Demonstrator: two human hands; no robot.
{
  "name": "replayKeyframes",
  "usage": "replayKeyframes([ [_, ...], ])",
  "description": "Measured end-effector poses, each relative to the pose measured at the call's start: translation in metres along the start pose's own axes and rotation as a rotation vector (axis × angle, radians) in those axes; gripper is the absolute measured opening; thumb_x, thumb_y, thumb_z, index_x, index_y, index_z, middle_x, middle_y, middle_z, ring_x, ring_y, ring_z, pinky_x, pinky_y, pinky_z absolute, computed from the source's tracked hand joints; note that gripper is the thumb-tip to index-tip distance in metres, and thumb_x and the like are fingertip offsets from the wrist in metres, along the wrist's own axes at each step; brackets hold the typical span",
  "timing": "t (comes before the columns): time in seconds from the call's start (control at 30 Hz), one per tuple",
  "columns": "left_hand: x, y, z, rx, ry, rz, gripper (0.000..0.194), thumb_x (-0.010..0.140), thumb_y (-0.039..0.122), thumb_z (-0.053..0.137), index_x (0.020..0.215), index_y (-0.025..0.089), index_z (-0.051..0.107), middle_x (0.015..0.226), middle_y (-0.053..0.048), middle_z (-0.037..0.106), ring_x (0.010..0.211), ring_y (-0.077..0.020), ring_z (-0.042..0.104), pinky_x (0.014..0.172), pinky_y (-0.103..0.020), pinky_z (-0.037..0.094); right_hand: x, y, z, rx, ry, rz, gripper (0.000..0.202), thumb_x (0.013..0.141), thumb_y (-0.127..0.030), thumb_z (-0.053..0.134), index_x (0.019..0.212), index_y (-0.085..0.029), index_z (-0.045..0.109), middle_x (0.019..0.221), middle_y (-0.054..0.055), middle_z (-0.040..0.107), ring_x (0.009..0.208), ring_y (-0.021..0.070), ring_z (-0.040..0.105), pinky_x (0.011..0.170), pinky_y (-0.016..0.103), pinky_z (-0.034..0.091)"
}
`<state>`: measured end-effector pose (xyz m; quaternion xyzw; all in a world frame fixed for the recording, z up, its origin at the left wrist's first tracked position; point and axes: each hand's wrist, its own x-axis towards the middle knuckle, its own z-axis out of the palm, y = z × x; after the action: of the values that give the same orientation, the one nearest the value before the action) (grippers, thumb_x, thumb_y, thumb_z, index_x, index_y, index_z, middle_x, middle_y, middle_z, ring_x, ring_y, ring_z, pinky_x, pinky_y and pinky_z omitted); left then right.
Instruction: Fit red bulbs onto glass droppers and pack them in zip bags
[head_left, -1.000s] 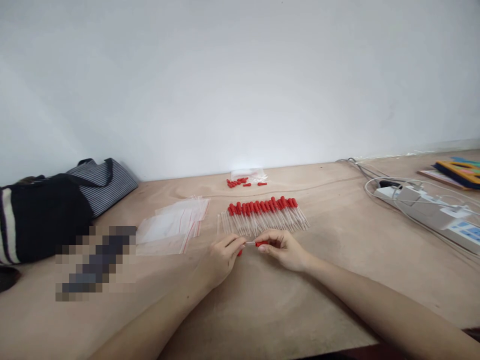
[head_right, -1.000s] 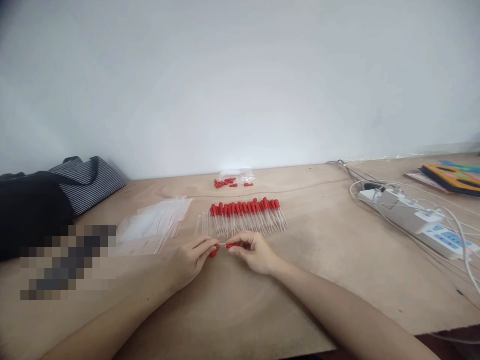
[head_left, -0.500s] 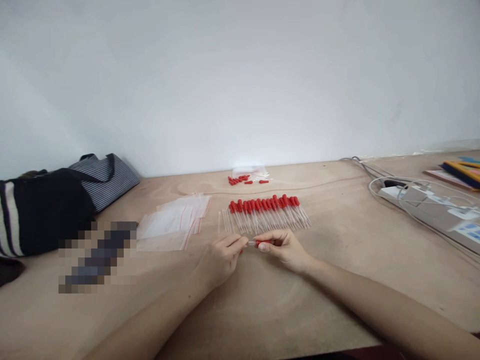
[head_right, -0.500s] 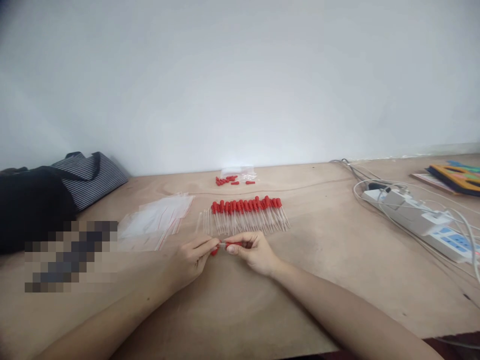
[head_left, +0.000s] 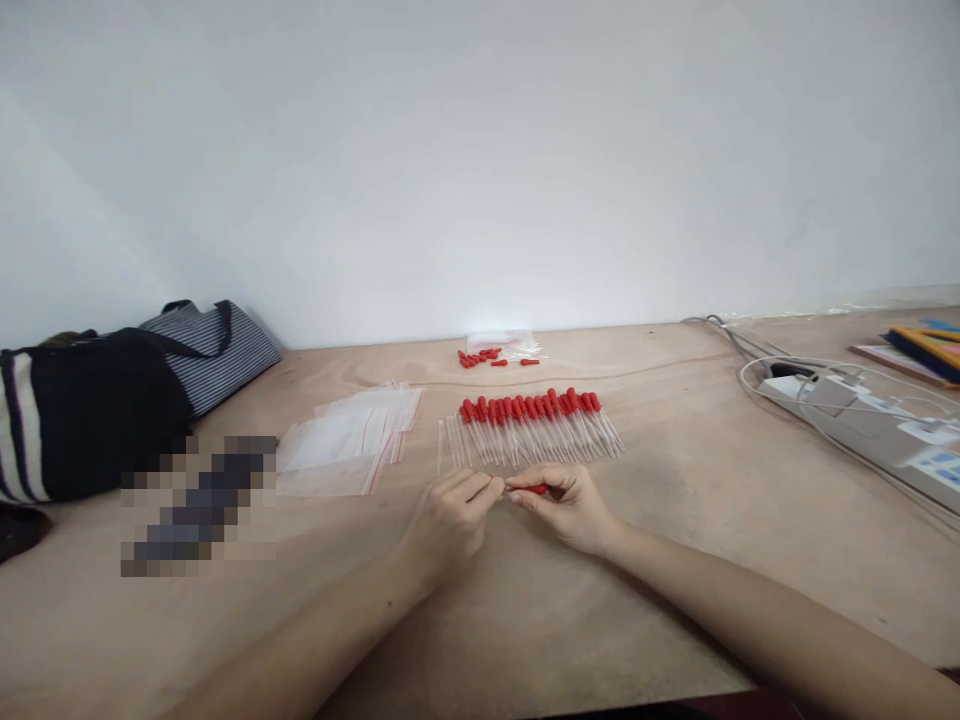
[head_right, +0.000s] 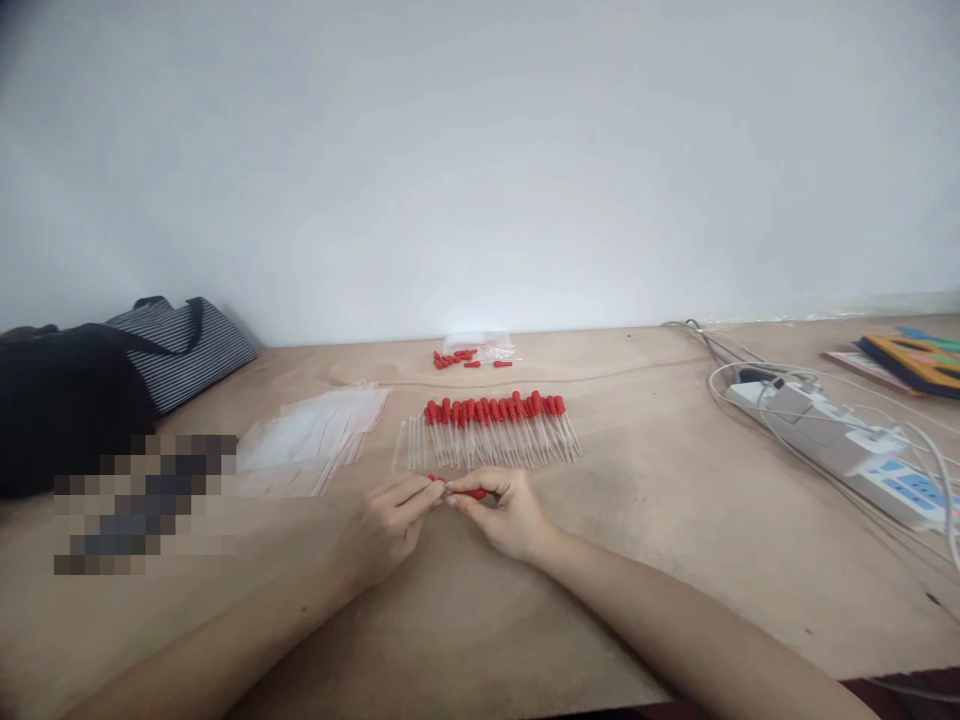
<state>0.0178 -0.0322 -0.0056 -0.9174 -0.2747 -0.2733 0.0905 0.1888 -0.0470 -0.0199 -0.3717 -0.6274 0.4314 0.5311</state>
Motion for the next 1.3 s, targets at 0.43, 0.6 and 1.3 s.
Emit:
replayKeyframes([
  [0.43,-0.002,-0.006,-0.006,-0.093,0.104,-0.115,0.017,0.084,0.025,0.045,0.077,0.018,0.059,0.067,0.002,0.066,0.06,-0.0102,0.057,0.062,-0.026,0.032,0.001,0.002,-0.005,0.144,-0.005,0.152,0.02,0.056,-0.025,0.072,0.074,-0.017,0.064,0.062,-0.002,0.062,0.057,0.0088,0.055,0.057,0.022,0.045],
  [0.6,-0.002,0.001,-0.005,-0.12,0.15,-0.099,0.015,0.083,0.02,0.046,0.075,0.017,0.058,0.064,0.003,0.065,0.056,-0.0099,0.055,0.061,-0.026,0.03,-0.002,0.003,0.0,0.104,0.017,0.1,0.016,0.06,-0.027,0.069,0.073,-0.018,0.065,0.061,-0.001,0.062,0.057,0.0099,0.055,0.057,0.023,0.045],
  [1.3,0.007,0.005,-0.01,-0.242,0.009,-0.327,0.027,0.084,0.027,0.04,0.069,0.018,0.06,0.054,0.003,0.059,0.052,-0.0098,0.054,0.064,-0.025,0.034,0.006,0.0,0.01,0.475,-0.029,0.239,0.016,0.064,-0.03,0.066,0.073,-0.018,0.061,0.065,-0.002,0.058,0.066,0.0091,0.054,0.069,0.025,0.041],
])
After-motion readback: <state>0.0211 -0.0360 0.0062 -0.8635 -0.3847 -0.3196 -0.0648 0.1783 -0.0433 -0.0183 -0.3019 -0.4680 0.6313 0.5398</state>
